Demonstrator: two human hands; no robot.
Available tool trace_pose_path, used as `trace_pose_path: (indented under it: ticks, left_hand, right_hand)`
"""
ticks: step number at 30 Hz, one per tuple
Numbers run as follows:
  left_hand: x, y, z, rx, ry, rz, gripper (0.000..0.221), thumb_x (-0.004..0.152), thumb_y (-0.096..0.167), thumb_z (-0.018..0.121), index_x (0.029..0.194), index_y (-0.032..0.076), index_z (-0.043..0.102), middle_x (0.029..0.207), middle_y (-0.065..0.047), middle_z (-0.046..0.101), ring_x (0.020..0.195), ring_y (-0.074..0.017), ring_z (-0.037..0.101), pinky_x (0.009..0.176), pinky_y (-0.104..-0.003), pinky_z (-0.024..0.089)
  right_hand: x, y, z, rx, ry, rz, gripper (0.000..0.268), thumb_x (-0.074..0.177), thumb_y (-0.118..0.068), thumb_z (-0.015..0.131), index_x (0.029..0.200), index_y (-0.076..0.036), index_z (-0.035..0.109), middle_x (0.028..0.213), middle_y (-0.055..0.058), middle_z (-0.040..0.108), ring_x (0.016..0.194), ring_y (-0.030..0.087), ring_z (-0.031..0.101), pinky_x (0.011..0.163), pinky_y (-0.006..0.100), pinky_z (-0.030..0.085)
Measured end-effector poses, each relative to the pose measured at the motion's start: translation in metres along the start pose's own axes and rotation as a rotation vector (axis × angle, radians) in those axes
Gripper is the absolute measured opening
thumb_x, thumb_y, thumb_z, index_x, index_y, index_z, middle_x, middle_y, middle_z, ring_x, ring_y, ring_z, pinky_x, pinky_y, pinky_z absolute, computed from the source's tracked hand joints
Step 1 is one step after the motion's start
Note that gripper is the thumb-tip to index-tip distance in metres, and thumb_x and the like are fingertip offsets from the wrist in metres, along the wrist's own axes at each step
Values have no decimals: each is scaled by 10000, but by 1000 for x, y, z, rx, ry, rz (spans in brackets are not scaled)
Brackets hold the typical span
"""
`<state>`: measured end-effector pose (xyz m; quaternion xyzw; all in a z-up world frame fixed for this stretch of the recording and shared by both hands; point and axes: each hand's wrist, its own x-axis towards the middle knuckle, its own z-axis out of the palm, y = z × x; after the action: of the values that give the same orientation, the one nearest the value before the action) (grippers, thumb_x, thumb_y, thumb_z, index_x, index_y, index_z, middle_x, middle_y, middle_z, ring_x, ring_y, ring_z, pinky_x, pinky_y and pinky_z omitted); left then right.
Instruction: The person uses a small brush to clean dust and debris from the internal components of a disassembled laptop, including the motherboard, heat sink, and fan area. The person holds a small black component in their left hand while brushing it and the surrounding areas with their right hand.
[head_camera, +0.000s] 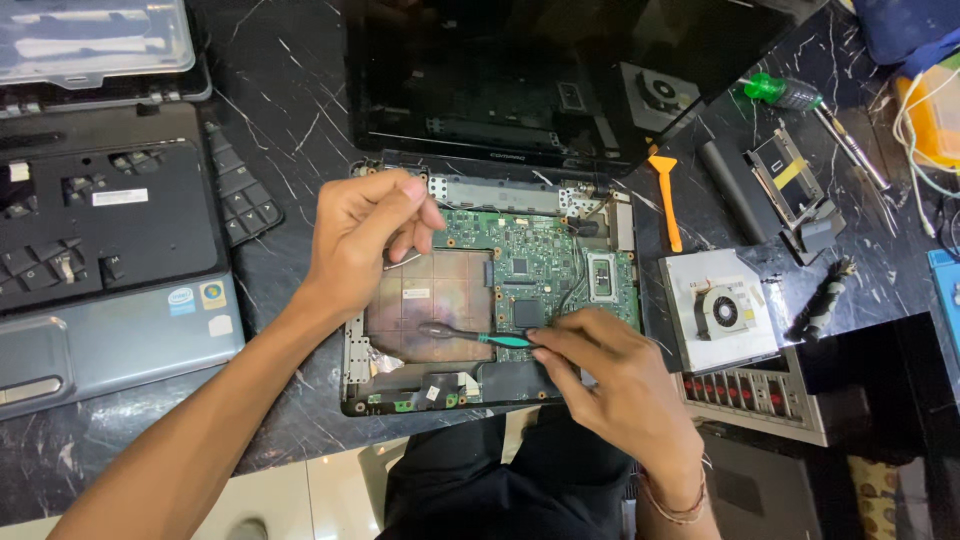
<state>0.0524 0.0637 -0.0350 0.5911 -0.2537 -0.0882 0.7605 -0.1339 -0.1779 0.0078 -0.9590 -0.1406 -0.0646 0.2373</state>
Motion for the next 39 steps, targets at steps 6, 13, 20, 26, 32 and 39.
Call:
trace_pose_path:
  ticks: [6,13,20,26,32,39]
  left_hand:
    - [1,-3,0,-38,7,0,385,1127,217,545,880,10,756,667,-98,675,521,-85,488,554,-230,412]
    - [2,-1,0,-69,14,-32,381,1122,233,558,879,22,762,654,-90,664,522,-77,493,527,-217,391]
    - [1,0,-1,-72,46,-75,391,1101,266,563,863,30,765,650,-85,655,519,-83,485,520,-217,377]
    - [1,0,-1,-75,48,-62,381,1095,258,565,863,29,761,651,-93,656,521,-88,479,526,-213,366]
    - [2,-3,-1,-71,56,-69,383,1084,264,566,861,22,763,650,-105,657,515,-95,476,525,-221,356]
    - [3,-5,-2,-103,44,-37,375,1094,246,565,867,21,762,644,-102,660,499,-81,477,507,-204,355]
  right_hand:
    - [5,-3,4,-34,97,-11,196,1054,-101,733,1225,-44,810,1140,112,701,837,224,726,757,341,589]
    - [8,-5,1,-63,2,-63,195,1054,-139,728,1209,-63,820,1135,105,723,800,234,726,687,358,596]
    - [5,5,1,-68,-13,-94,289,987,27,673,1235,-66,788,1147,138,739,989,281,736,847,381,624]
    - [16,2,2,-81,48,-67,310,978,98,652,1235,1,796,1146,142,733,1011,280,732,882,364,633]
    - [20,-3,7,-68,-39,-137,326,956,91,643,1235,-10,777,1156,136,717,1026,278,727,954,403,626]
    - [15,-3,10,-18,-115,-151,347,995,76,626,1285,-60,760,1216,112,687,1118,321,697,976,490,577]
